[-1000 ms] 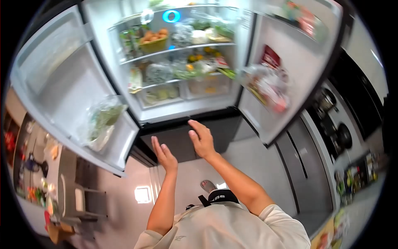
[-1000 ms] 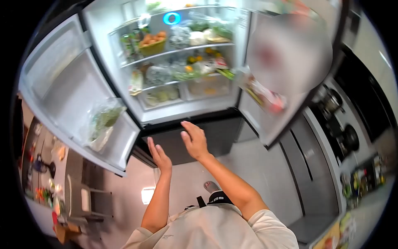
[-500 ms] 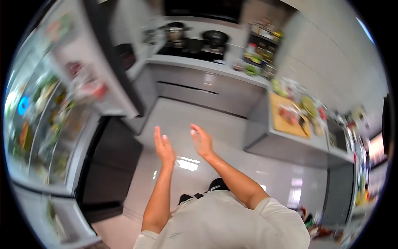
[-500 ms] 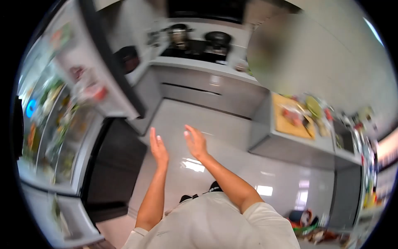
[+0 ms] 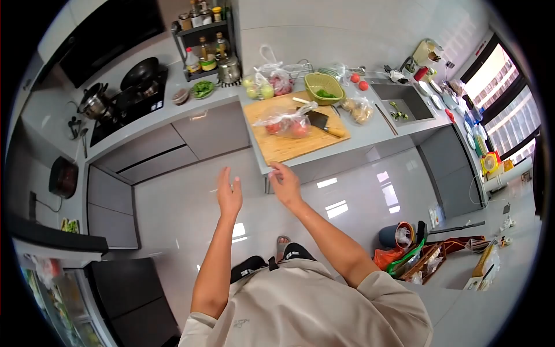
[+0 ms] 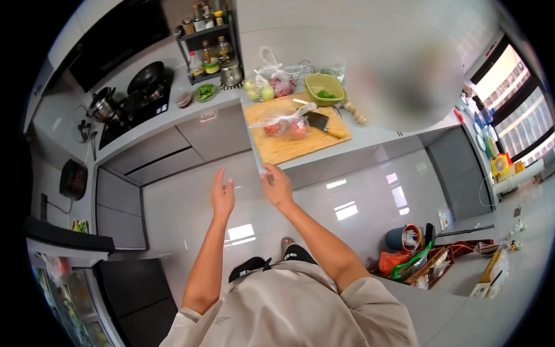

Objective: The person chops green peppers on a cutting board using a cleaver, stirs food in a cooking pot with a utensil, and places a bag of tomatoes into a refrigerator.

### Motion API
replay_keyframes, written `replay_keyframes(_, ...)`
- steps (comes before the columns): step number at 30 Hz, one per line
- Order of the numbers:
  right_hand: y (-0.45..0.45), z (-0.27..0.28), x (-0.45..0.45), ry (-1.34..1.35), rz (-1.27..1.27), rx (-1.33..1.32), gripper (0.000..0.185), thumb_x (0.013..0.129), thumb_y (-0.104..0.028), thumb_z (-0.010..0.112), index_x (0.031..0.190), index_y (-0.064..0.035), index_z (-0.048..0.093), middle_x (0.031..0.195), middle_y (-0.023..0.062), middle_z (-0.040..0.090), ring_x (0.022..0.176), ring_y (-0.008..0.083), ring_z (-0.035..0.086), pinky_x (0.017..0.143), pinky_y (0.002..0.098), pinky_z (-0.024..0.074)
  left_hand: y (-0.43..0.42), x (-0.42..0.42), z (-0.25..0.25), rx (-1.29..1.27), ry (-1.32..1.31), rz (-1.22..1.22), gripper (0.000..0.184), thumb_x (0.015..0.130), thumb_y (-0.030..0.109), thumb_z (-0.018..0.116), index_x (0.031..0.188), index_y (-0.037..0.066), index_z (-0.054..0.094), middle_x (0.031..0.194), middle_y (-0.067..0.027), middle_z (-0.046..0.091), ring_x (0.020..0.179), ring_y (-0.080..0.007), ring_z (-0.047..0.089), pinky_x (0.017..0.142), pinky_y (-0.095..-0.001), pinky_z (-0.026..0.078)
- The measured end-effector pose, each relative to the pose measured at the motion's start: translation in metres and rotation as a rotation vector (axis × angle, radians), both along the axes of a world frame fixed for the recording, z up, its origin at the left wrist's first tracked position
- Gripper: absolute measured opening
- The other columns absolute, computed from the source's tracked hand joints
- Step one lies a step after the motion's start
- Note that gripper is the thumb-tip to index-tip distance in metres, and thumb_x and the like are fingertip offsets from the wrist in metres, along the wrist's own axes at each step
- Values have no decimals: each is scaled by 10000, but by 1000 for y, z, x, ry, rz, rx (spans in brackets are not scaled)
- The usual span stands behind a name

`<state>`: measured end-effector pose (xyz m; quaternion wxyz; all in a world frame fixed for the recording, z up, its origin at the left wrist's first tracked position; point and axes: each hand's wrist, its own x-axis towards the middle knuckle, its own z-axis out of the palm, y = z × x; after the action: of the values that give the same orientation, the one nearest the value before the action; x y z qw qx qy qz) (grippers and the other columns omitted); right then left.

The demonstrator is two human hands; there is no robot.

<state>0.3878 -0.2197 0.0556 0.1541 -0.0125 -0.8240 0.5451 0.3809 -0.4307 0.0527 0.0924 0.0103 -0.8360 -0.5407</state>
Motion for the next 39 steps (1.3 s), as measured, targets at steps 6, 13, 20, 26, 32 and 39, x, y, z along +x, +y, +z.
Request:
replay_keyframes(6,114,-24,-65,-60,-121,-11,408,944,-95,754,1349,-93,704,1243,140,751,980,249,758,813,366,610,80,-94,-41,-253,96,-138,584,1016,77,669,1582,151,545,1654,-235,460,1489,-387,503,1058,-407,546)
replay_keyframes(13,173,-24,-165,-13,-19,197,456,943,-49,717,1394,-123,703,1372,105,711,1173,322,714,991,394,570,143,-209,-48,-264,129,-277,652,970,57,714,1589,175,543,1652,-288,424,1448,-460,505,1149,-465,481)
replay_keyframes(20,199,-44,-256,-158,65,674,845,859,-255,816,1624,-227,456,1517,179,580,1401,384,557,1107,495,508,164,-298,-69,-411,-8,-233,744,893,100,831,1577,181,551,1512,-246,545,1292,-408,595,1117,-456,496)
replay_keyframes(26,209,-46,-301,-360,223,528,460,883,-160,783,1336,-118,717,1220,174,695,1117,394,682,959,482,557,147,-337,-104,-220,-193,-270,423,914,67,793,1332,107,741,1281,-172,650,1098,-330,656,959,-413,560)
replay_keyframes(32,183,-32,-342,-139,446,350,300,875,-131,784,1172,-88,773,1073,166,715,974,362,707,859,439,563,127,-293,-82,352,-227,20,325,991,-56,617,1291,28,710,1204,-79,689,1119,-193,669,965,-346,574)
replay_keyframes(39,53,-7,-343,32,887,185,250,867,-62,801,1108,-29,742,953,131,674,806,280,648,743,375,517,44,-167,-42,653,-206,483,230,1057,28,601,1260,47,707,1031,45,656,918,-58,566,801,-245,479)
